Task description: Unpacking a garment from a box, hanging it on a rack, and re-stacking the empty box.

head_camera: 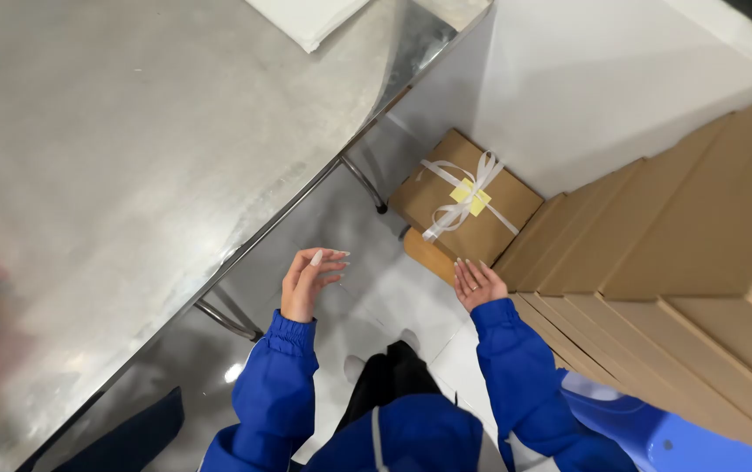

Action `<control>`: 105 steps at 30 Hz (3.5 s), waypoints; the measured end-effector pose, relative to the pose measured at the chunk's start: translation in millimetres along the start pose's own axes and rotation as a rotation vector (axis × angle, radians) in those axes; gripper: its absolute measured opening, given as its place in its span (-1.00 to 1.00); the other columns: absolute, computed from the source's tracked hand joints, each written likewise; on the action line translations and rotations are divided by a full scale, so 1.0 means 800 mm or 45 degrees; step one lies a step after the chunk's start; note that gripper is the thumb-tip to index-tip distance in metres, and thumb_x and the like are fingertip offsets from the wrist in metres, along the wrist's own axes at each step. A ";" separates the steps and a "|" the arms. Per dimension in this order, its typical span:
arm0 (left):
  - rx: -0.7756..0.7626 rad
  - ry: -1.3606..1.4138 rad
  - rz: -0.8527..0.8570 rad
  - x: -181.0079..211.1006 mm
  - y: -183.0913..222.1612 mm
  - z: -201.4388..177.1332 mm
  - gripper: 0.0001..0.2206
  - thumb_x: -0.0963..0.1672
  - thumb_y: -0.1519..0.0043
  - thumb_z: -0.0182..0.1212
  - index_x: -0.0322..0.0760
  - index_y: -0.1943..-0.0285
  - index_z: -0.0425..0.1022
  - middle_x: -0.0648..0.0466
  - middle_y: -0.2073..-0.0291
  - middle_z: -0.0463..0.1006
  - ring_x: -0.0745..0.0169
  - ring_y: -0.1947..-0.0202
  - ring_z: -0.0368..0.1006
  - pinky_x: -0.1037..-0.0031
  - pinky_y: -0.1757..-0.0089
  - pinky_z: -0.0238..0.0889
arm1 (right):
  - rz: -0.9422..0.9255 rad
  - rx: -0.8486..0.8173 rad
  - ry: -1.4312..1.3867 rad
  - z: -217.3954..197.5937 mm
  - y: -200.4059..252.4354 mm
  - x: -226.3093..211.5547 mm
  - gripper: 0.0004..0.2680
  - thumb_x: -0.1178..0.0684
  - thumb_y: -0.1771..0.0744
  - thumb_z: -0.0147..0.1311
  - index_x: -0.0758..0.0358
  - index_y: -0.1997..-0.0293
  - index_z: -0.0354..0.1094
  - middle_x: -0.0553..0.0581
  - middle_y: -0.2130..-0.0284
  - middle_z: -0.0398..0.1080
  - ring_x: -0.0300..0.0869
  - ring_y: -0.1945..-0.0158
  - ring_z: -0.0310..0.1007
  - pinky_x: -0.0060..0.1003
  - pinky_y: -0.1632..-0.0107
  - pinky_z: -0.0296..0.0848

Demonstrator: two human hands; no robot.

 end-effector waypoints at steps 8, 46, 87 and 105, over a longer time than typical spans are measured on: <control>0.034 -0.041 -0.083 -0.075 -0.078 -0.008 -0.66 -0.03 -0.33 0.09 -0.46 -0.04 0.45 -0.35 0.05 0.60 -0.17 0.03 0.56 0.12 0.07 0.44 | 0.045 0.207 -0.003 -0.063 -0.192 0.009 -0.58 -0.13 -0.36 0.11 0.16 -0.34 0.14 0.13 -0.27 0.30 -0.07 -0.33 0.29 -0.18 -0.31 0.31; 0.071 0.011 -0.039 -0.324 -0.276 -0.064 -0.63 -0.06 -0.31 0.05 -0.55 -0.08 0.40 -0.43 0.04 0.55 -0.22 0.02 0.52 0.07 0.05 0.41 | -0.688 1.284 1.282 -0.130 -0.600 -0.191 -0.56 -0.52 -0.19 0.25 -0.03 0.11 0.45 -0.02 0.10 0.53 -0.09 -0.11 0.49 -0.20 -0.13 0.47; 0.256 -0.353 -0.162 -0.228 -0.174 -0.060 -0.79 -0.09 -0.28 0.30 -0.26 -0.01 0.56 -0.13 0.04 0.60 0.09 -0.04 0.45 0.24 -0.03 0.37 | -0.523 0.084 0.083 0.010 -0.267 0.013 -0.75 0.10 -0.43 -0.04 0.46 -0.20 0.27 0.46 -0.13 0.36 0.15 -0.17 0.44 -0.07 -0.31 0.40; 0.053 -0.586 -0.732 -0.136 -0.014 -0.082 0.01 0.33 0.00 0.41 -0.14 -0.53 0.14 -0.26 -0.38 0.27 -0.24 -0.35 0.25 -0.04 -0.27 0.14 | -0.606 -0.131 0.432 0.136 0.170 0.020 -0.74 0.02 -0.39 0.10 0.36 -0.15 0.31 0.51 0.04 0.46 0.16 0.03 0.56 -0.13 -0.04 0.58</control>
Point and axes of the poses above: each hand's wrist, its own y-axis away from the middle knuckle, its own z-axis out of the palm, x = y × z, the point moved 7 cm from there along -y, towards the middle knuckle
